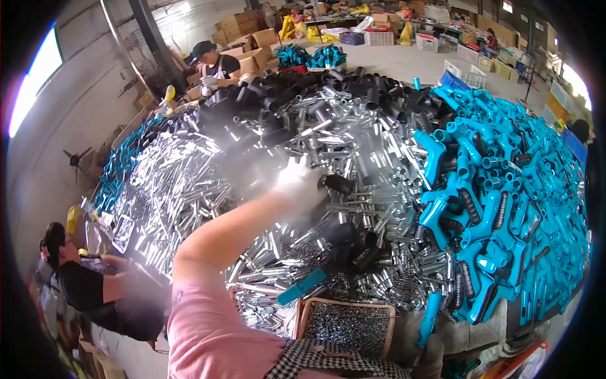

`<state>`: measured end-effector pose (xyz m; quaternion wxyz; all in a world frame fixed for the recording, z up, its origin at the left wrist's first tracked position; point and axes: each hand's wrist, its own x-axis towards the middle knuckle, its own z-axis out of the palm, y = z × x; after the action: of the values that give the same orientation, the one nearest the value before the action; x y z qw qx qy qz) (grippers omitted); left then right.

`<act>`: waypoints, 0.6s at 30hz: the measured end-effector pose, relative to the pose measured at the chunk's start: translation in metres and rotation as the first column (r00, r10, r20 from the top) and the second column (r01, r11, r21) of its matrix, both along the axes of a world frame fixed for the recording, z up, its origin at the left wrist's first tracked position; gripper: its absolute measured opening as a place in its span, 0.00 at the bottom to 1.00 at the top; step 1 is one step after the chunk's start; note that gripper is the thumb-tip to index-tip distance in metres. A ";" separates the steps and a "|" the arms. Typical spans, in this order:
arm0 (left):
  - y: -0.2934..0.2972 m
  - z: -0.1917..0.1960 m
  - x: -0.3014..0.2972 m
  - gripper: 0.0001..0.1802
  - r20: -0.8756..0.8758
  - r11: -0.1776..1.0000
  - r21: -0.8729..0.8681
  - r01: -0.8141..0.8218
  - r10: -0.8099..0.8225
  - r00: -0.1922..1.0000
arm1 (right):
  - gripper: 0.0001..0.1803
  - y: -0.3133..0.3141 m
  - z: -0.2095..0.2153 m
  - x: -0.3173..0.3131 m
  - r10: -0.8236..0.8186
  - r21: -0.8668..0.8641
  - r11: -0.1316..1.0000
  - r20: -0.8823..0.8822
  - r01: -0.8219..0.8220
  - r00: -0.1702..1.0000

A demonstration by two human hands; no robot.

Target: Assembling hardware components at a manufacturing workstation.

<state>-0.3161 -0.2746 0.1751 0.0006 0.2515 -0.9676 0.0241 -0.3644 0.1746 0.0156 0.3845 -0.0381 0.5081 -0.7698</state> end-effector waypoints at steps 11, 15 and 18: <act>-0.233 0.107 -0.040 0.38 0.012 0.997 0.035 0.065 -0.066 0.998 | 0.22 -0.045 -0.013 -0.004 0.078 0.033 0.997 -0.035 -0.077 0.996; -0.215 0.131 -0.099 0.50 -0.245 0.845 -0.215 -0.490 0.439 0.865 | 0.22 -0.054 -0.022 -0.014 -0.024 0.085 0.996 -0.069 0.030 0.997; -0.310 0.104 -0.083 0.52 -0.176 0.758 -0.258 -0.599 0.572 0.801 | 0.22 -0.069 -0.030 -0.017 -0.025 0.069 0.997 -0.085 0.031 0.996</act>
<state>-0.3994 -0.5850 0.2788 0.0731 0.5389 -0.8240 0.1591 -0.3816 0.1058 -0.0147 0.3530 -0.0499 0.5509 -0.7546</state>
